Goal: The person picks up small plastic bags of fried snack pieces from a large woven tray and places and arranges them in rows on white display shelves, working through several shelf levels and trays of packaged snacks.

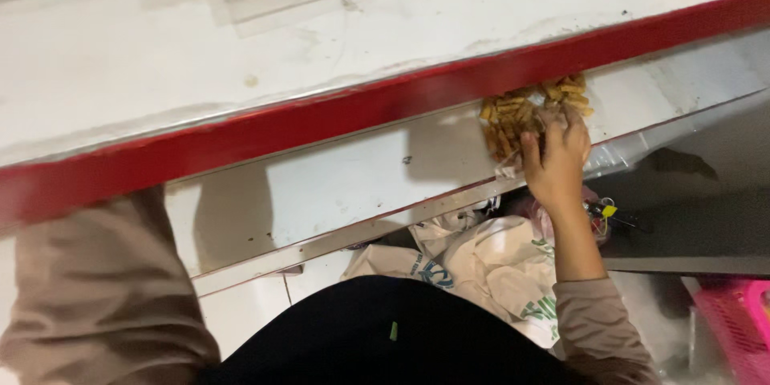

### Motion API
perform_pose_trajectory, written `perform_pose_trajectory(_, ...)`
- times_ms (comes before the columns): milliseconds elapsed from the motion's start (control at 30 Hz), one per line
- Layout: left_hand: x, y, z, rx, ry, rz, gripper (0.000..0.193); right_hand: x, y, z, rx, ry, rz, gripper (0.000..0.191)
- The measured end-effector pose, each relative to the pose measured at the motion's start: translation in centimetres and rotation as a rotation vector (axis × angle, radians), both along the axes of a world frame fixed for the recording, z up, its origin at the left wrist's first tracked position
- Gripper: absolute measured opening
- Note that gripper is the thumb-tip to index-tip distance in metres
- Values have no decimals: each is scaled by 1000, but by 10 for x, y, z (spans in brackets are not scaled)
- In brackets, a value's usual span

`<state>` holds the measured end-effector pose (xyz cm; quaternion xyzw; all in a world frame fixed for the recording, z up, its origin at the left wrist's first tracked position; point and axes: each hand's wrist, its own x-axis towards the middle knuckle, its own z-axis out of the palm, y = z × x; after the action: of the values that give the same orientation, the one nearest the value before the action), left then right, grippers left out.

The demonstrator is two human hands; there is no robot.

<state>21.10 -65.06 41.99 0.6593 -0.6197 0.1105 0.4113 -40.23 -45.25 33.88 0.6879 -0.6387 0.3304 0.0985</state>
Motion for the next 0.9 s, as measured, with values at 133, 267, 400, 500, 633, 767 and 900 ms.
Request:
perform_pose_trajectory(133, -2, 2, -3, 5, -5, 2, 75, -8, -5, -8, 62, -70, 43, 42)
perform_pose_trajectory(267, -1, 2, -6, 14, -14, 9, 79, -12, -7, -8, 61, -85, 66, 41)
perform_pose_trajectory(400, -7, 5, -10, 17, -20, 19, 83, -20, -5, -4, -4, -93, 75, 42)
perform_pose_trajectory(500, -17, 7, -5, 16, -21, 24, 85, -29, -3, -2, -32, -127, 93, 38)
perform_pose_trajectory(633, -55, 25, 11, -14, -64, 16, 89, -48, -3, -5, -56, -72, 42, 38)
perform_pose_trajectory(767, -147, 76, 23, -76, -20, -253, 93, -81, -25, -4, -84, -72, 29, 46)
perform_pose_trajectory(900, -312, 162, -18, 326, 274, -939, 97, -109, -79, 2, -27, 193, 95, 53)
